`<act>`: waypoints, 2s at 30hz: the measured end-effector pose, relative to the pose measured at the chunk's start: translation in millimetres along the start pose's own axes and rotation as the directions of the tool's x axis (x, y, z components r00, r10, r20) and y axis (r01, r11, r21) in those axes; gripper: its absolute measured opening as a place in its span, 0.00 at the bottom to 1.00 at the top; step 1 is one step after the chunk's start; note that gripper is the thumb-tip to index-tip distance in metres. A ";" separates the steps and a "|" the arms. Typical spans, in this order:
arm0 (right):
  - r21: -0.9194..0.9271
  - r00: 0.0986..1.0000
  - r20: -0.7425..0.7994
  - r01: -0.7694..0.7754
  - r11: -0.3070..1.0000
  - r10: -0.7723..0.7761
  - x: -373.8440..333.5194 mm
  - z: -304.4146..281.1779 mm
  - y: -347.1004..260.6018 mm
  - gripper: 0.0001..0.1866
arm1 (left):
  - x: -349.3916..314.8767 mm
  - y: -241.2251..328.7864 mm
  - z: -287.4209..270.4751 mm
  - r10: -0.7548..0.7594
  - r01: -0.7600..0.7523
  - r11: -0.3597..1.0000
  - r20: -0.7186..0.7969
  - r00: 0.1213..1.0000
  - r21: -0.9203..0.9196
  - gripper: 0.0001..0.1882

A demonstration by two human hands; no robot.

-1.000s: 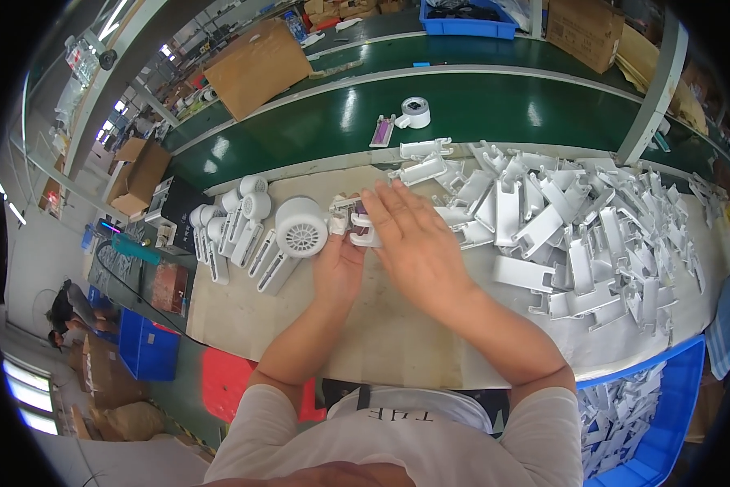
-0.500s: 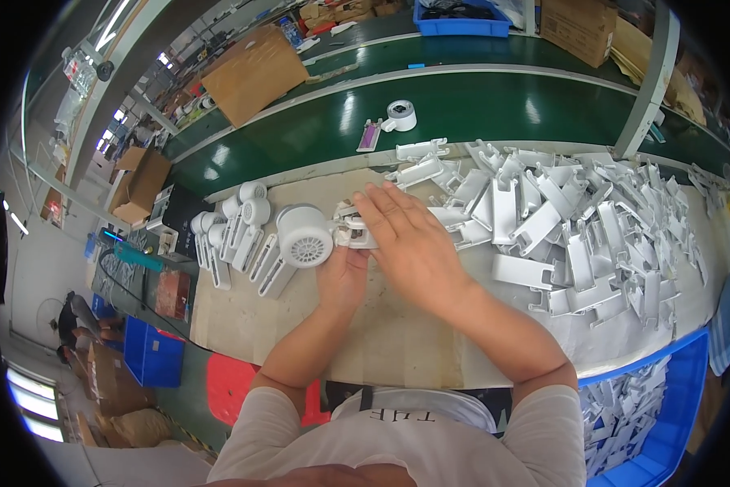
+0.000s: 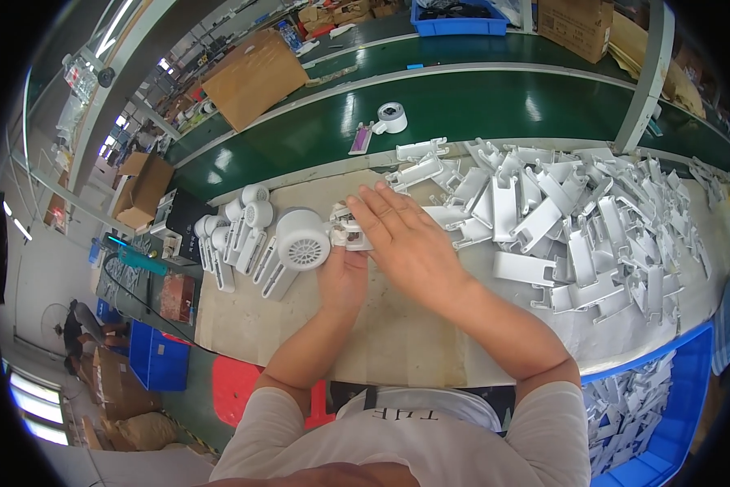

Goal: The person assembles portable fans by fitting the fan head and battery assemblies into plastic handle casings, snapping the casing halves together by hand, and placing the assembled units on the table.

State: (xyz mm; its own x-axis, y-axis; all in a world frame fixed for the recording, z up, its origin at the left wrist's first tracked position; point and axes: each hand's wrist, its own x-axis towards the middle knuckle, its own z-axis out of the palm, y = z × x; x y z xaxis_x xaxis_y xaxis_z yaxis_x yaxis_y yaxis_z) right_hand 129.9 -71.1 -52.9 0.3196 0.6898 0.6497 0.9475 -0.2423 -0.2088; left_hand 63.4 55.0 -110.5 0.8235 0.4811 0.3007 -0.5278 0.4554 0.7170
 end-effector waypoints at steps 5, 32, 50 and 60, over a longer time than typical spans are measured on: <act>0.070 1.000 0.001 -0.023 0.997 0.023 -0.6 4.7 -0.3 0.38 | -5.8 -9.0 -8.9 -0.013 0.015 0.999 -0.032 0.999 0.045 0.20; 0.742 0.932 -0.048 -0.208 0.637 0.360 -7.7 26.2 22.0 0.19 | 3.2 33.1 6.5 0.030 -0.028 0.999 -0.048 0.998 0.041 0.19; 0.648 0.828 0.485 -0.556 0.521 0.280 -18.1 56.5 31.3 0.06 | 37.1 174.2 -150.6 0.128 0.077 -0.429 -0.024 0.991 0.900 0.15; 0.573 0.792 0.523 -0.599 0.559 0.314 -26.9 66.9 33.8 0.05 | 60.3 142.9 -174.3 -0.093 0.008 -0.451 -0.056 0.994 0.892 0.18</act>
State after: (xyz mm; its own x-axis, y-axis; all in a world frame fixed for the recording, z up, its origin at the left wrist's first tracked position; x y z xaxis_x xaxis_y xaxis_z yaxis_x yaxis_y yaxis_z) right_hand 154.2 -52.3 -126.3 0.5577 0.8274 0.0669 0.3458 -0.1583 -0.9249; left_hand 1.4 279.7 -99.5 0.8561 0.4776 0.1973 0.4301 -0.8703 0.2402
